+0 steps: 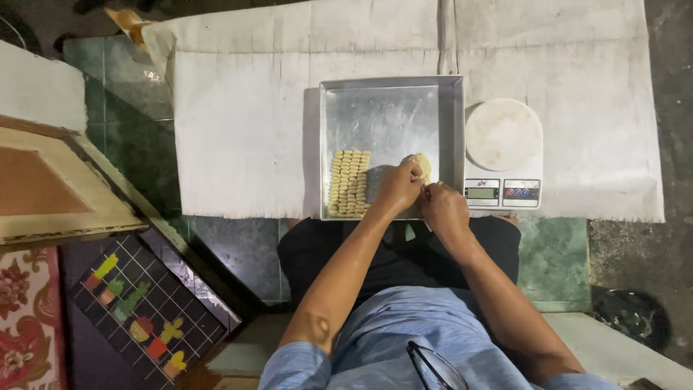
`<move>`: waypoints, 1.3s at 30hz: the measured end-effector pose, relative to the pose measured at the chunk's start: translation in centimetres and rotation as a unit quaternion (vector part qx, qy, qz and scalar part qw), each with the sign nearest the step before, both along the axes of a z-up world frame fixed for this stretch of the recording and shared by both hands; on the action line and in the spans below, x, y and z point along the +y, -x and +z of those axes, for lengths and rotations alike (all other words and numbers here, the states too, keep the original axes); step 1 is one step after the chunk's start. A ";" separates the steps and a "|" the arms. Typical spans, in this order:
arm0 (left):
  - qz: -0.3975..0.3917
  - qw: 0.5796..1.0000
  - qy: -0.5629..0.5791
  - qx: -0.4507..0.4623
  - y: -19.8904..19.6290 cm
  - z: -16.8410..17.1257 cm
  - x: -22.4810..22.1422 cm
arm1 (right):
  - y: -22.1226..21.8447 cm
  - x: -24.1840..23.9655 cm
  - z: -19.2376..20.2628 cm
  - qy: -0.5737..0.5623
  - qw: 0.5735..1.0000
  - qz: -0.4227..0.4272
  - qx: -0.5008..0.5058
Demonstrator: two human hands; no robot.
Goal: Shaping small pieces of dough into balls and arranging them in a metal tray.
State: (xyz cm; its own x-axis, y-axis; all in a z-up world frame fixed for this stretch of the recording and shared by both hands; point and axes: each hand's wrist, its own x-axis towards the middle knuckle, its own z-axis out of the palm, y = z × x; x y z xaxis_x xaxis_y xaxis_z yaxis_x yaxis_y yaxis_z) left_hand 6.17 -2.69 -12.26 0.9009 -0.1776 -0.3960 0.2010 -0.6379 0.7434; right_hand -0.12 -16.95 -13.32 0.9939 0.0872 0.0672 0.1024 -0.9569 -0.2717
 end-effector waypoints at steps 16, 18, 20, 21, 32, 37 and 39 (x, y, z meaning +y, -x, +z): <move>0.014 0.999 0.020 0.025 0.2 2.0 0.5 | -0.2 -0.7 1.8 -0.228 0.958 -0.082 0.153; 0.019 0.999 0.025 0.026 0.3 3.0 0.6 | -0.4 -0.4 7.5 -0.284 0.930 -0.114 0.205; 0.017 0.999 0.032 0.022 0.7 3.0 0.8 | 0.0 -0.6 8.8 -0.355 0.900 -0.142 0.209; 0.014 0.999 0.038 0.017 0.9 3.0 0.8 | 0.2 -0.8 9.4 -0.426 0.863 -0.168 0.212; 0.080 0.937 0.314 -0.129 6.2 6.8 1.2 | 1.4 -1.9 2.6 -0.736 0.582 -0.225 0.264; 0.099 0.935 0.331 -0.079 6.0 6.6 1.8 | 1.5 -1.3 4.4 -0.733 0.578 -0.218 0.285; 0.121 0.916 0.383 0.019 6.1 6.3 1.9 | 1.5 -0.4 6.0 -0.723 0.623 -0.211 0.212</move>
State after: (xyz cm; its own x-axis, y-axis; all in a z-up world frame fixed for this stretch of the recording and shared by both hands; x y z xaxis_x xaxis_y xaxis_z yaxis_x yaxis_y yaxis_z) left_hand 0.07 -0.80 -5.97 0.9387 -0.2136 -0.2706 0.3024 0.1335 0.9438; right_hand -1.66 -17.39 -7.29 0.8628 -0.0360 -0.5042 -0.4494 0.4021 -0.7977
